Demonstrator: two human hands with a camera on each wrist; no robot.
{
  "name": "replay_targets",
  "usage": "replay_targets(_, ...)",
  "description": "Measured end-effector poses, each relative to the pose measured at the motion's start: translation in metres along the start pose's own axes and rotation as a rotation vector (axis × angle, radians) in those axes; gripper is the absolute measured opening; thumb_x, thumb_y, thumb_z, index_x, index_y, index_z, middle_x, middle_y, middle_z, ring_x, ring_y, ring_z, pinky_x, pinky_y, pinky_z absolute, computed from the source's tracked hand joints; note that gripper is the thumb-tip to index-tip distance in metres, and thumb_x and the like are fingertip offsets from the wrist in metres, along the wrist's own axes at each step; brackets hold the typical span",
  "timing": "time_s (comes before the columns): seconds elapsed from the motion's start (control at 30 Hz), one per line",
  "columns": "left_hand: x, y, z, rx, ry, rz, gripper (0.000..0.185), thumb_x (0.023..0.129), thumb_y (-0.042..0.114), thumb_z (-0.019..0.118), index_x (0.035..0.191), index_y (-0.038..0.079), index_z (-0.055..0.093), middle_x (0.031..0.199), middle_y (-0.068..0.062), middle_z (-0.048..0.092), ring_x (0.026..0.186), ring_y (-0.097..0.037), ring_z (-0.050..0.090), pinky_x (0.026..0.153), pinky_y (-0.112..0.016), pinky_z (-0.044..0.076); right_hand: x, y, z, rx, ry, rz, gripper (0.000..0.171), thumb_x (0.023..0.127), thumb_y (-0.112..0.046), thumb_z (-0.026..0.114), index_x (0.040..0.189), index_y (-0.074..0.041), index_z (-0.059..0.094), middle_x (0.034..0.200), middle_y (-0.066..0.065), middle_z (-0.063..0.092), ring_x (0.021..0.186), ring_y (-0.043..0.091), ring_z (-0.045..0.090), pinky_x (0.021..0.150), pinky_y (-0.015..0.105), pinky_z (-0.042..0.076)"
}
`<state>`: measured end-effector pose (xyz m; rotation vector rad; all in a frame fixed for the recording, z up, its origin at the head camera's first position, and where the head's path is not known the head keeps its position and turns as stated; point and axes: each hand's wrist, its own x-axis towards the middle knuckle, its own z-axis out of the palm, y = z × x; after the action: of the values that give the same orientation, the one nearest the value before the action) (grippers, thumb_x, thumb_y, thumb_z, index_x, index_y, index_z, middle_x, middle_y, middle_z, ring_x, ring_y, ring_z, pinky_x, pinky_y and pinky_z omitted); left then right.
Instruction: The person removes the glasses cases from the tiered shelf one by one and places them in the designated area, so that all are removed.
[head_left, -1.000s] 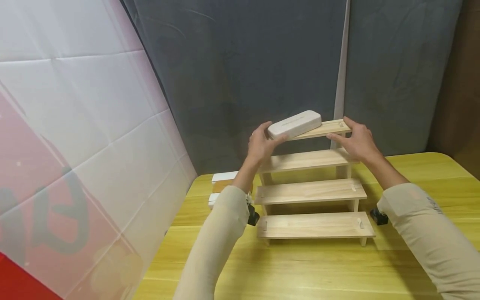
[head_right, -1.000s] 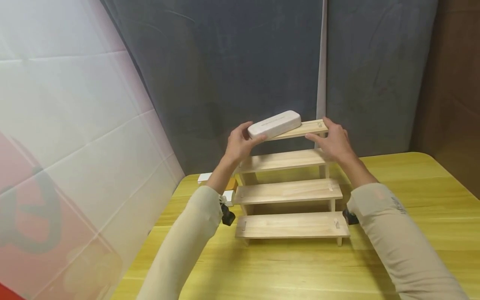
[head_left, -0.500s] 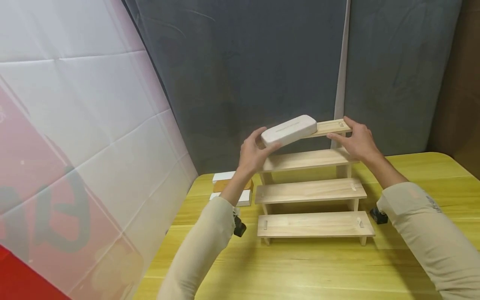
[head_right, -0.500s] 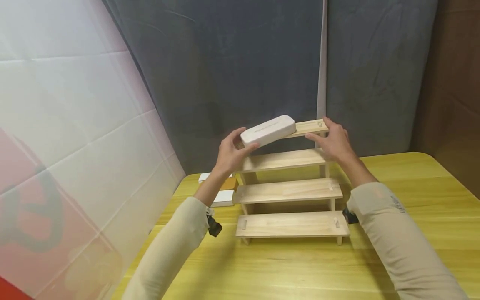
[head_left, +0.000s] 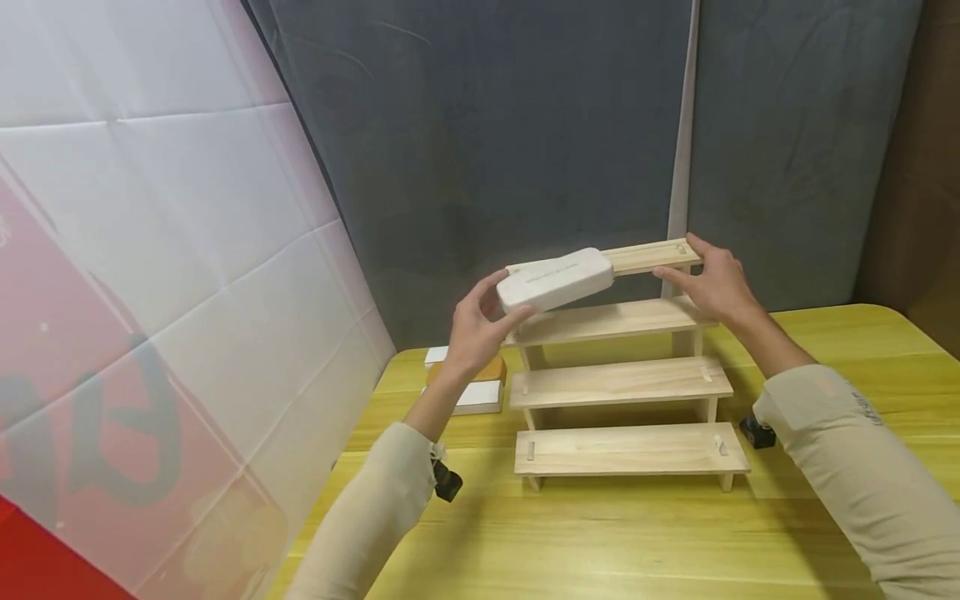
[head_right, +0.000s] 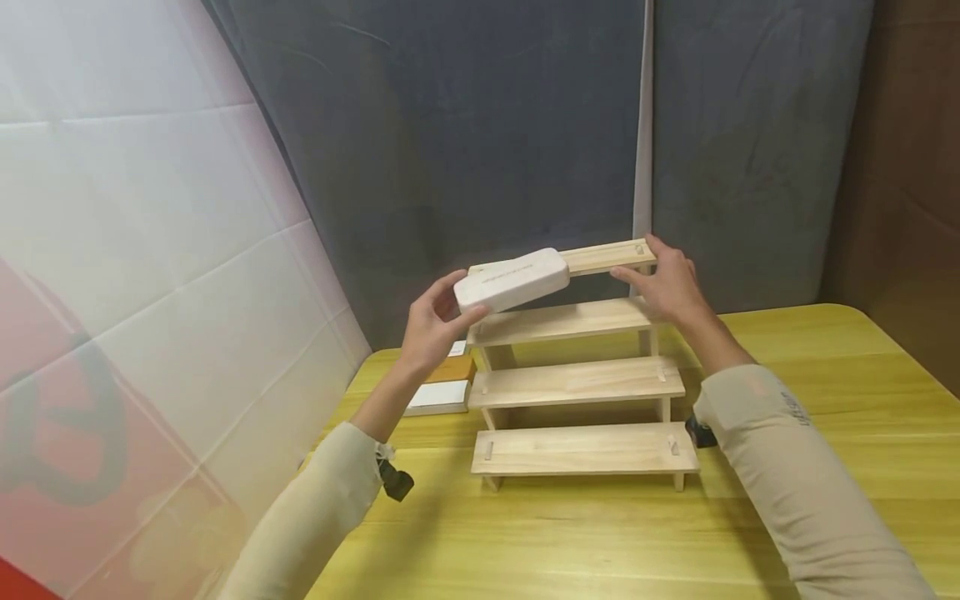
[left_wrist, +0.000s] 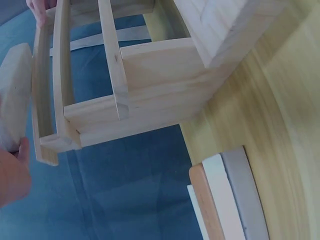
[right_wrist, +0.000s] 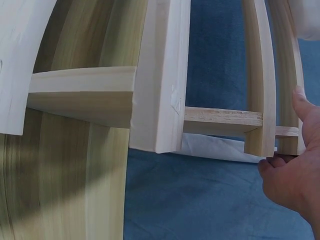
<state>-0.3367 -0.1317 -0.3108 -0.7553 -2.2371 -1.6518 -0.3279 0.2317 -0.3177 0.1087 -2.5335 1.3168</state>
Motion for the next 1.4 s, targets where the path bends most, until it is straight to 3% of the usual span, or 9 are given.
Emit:
replay_targets(0.27,-0.016,-0.004,-0.02,-0.053,-0.044,-0.01,0.069,0.093,0.009,0.085,0.154,0.006,0.053,0.149,-0.01,0.061,0.137,-0.025,0.06,0.107,-0.033,0.053,0.0,0.0,0.003,0.004,-0.003,-0.003,0.096,0.105,-0.044,0.068,0.168,0.0,0.011,0.173,0.028,0.013,0.158,0.05,0.01,0.124,0.068,0.017)
replay_targets(0.5,-0.033,-0.011,-0.036,-0.083,-0.063,-0.001,0.065,0.092,0.002,0.082,0.152,0.008,0.056,0.148,-0.013,0.062,0.132,-0.029,0.064,0.094,-0.027,0.059,0.0,0.0,0.003,0.0,-0.002,-0.007,0.096,0.104,-0.045,0.068,0.168,0.0,0.012,0.173,0.027,0.014,0.158,0.05,0.01,0.124,0.069,0.018)
replay_targets(0.7,-0.049,-0.014,-0.049,-0.06,-0.046,0.033,0.063,0.092,-0.003,0.081,0.15,0.005,0.057,0.143,-0.016,0.063,0.126,-0.03,0.064,0.102,-0.028,0.056,-0.001,0.0,0.002,-0.008,-0.006,-0.001,0.097,0.104,-0.047,0.068,0.168,0.0,0.011,0.173,0.027,0.013,0.158,0.05,0.01,0.124,0.069,0.017)
replay_targets(1.17,-0.079,-0.025,-0.082,-0.115,-0.039,-0.021,0.064,0.092,-0.01,0.077,0.151,0.001,0.054,0.145,-0.019,0.06,0.126,-0.024,0.064,0.099,-0.03,0.058,-0.002,0.0,0.002,-0.001,0.002,-0.006,0.097,0.104,-0.045,0.069,0.168,0.0,0.012,0.173,0.027,0.014,0.158,0.05,0.01,0.125,0.068,0.017)
replay_targets(1.4,-0.09,-0.036,-0.095,-0.124,-0.043,-0.013,0.066,0.092,-0.01,0.076,0.153,-0.003,0.05,0.147,-0.023,0.057,0.125,-0.023,0.064,0.098,-0.03,0.058,-0.002,-0.001,0.002,0.002,-0.003,0.003,0.097,0.104,-0.046,0.068,0.169,-0.001,0.011,0.173,0.027,0.013,0.158,0.05,0.009,0.124,0.068,0.017)
